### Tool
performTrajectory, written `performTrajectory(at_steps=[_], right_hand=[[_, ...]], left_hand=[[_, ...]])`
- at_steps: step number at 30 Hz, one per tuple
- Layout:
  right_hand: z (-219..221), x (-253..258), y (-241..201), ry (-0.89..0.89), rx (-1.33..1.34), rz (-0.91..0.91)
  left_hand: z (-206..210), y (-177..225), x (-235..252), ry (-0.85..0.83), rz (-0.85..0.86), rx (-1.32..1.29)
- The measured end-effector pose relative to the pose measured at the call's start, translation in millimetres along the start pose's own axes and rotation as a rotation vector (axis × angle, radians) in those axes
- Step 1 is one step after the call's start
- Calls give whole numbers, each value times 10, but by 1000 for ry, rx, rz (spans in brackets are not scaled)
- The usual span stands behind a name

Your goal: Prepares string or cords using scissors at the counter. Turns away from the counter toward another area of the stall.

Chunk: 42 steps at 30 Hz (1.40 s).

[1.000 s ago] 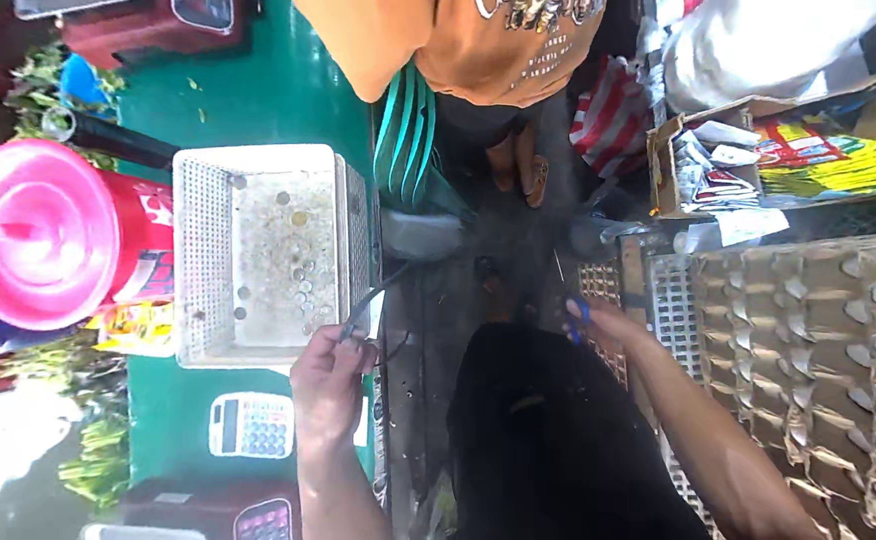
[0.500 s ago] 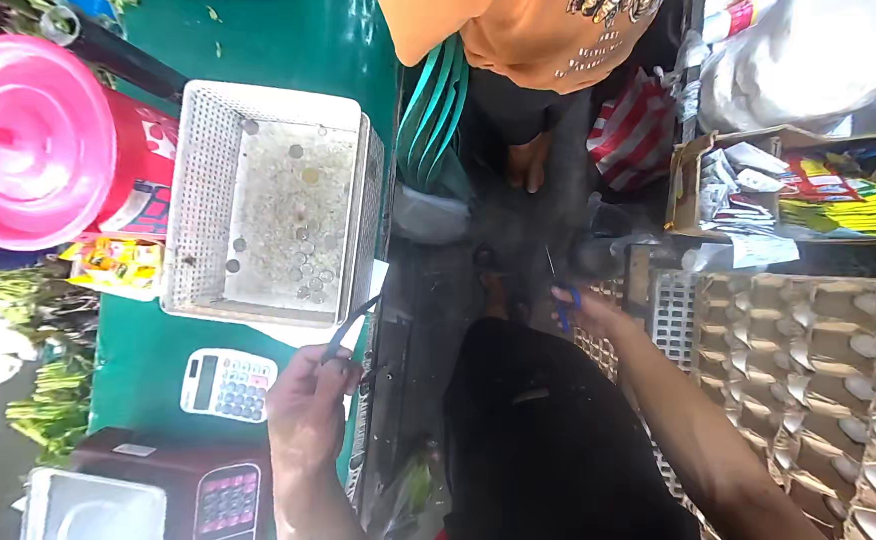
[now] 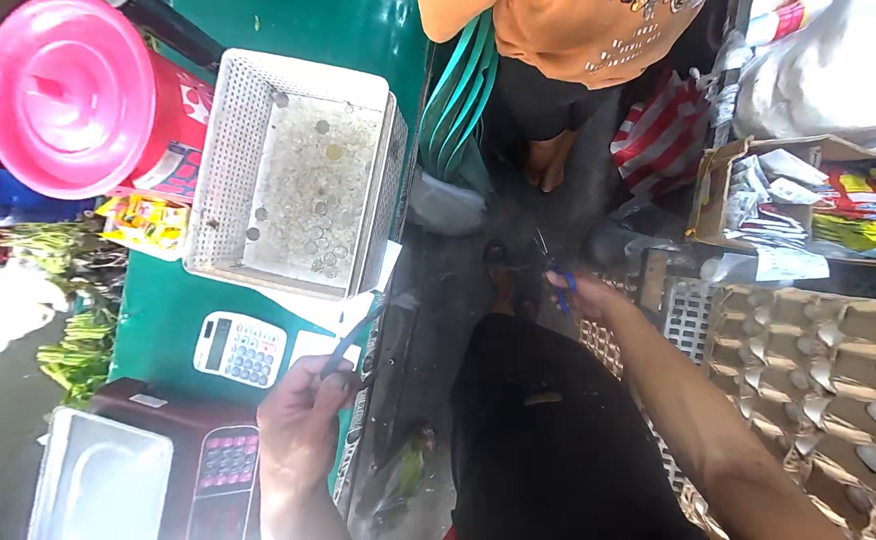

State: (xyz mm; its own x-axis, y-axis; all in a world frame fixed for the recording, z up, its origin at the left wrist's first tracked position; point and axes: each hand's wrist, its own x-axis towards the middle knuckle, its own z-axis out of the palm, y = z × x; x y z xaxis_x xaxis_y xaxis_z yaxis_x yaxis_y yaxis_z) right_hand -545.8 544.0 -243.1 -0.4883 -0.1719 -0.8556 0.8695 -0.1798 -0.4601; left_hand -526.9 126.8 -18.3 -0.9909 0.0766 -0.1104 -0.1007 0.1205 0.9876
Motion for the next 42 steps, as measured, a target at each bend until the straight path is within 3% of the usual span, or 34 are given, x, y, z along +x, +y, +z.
performTrajectory(at_steps=[4,7,9,12,14,17,24,29,33,39,42], right_hand=[[6,-6,-2,-4,-100,-83],[28,-96,-16,-7,-194,-134],[55,-188,-18,14,-257,-145],[65,-374,3,86,-397,-151],[59,-478,44,145,-500,-147],[80,-609,142,214,-553,-163],[273,-959,158,186,-396,-225],[249,-1174,134,121,-248,-274],[170,-1298,182,61,-171,-322],[166,-1280,186,152,-240,-346],[183,-1245,177,179,-346,-324]], left_hand=[[-45,-103,-107,66,-43,16],[-56,-330,-132,123,-250,399],[-22,-464,-98,-42,-487,829],[252,-528,31,-287,-702,1149],[541,-404,139,-300,-501,1185],[1100,-309,440,-417,-137,992],[2263,-1112,978,-755,-57,914],[2401,-1379,1190,-860,17,658],[2396,-1365,1340,-927,65,533],[2460,-1130,1378,-1033,215,820],[2484,-1041,1300,-1051,210,981]])
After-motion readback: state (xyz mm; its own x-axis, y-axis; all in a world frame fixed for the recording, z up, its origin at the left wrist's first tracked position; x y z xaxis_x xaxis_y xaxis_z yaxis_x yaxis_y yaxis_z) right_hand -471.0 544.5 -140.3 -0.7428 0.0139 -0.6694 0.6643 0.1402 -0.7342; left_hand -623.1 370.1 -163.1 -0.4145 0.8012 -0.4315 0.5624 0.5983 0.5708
